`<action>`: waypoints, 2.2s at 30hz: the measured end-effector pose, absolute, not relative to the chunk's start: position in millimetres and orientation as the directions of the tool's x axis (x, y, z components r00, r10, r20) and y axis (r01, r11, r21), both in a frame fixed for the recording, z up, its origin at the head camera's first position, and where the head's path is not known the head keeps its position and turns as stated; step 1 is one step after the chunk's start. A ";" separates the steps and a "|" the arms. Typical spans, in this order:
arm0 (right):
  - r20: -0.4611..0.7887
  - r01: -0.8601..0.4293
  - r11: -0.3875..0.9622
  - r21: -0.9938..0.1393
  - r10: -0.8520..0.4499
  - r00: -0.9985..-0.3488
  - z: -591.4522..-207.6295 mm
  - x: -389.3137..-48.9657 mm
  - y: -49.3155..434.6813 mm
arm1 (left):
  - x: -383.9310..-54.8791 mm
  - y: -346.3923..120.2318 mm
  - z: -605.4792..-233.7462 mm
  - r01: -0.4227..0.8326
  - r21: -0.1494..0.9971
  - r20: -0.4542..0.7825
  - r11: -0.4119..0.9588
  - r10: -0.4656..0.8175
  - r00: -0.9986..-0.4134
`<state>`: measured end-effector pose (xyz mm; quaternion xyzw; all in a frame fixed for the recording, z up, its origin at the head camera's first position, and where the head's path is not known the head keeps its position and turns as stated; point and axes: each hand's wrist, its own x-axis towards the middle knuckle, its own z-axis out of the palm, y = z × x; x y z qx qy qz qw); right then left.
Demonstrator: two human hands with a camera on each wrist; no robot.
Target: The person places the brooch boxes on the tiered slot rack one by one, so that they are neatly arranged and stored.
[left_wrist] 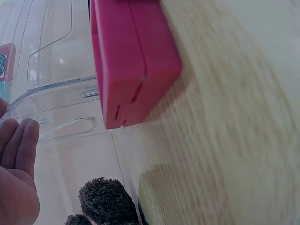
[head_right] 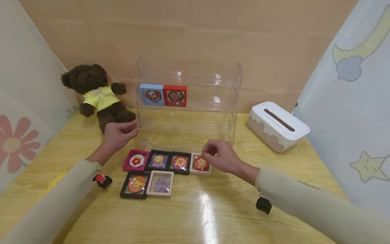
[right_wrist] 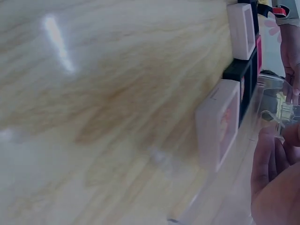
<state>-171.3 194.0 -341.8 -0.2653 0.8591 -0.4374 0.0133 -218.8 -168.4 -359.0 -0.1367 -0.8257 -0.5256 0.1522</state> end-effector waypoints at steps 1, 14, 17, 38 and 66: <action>0.203 -0.440 0.486 -0.755 -0.465 -0.862 -344.1 -170.0 197.0 | -218.7 -168.5 -359.1 0.387 0.825 0.396 0.411 0.067 -0.916; 0.067 -0.294 0.606 -0.739 -0.368 -0.927 -373.0 -156.3 218.1 | -219.1 -169.4 -360.4 0.395 0.828 0.401 0.398 0.072 -0.913; 0.014 -0.250 0.610 -0.752 -0.364 -0.931 -376.5 -156.0 219.8 | -220.1 -169.5 -361.6 0.395 0.824 0.400 0.407 0.076 -0.913; -0.024 -0.231 0.594 -0.770 -0.389 -0.921 -383.6 -163.5 222.0 | -215.9 -168.2 -359.9 0.366 0.846 0.369 0.388 0.069 -0.927; 0.044 -0.287 0.535 -0.795 -0.421 -0.906 -381.5 -163.2 226.4 | -215.3 -168.5 -359.6 0.375 0.852 0.373 0.366 0.079 -0.924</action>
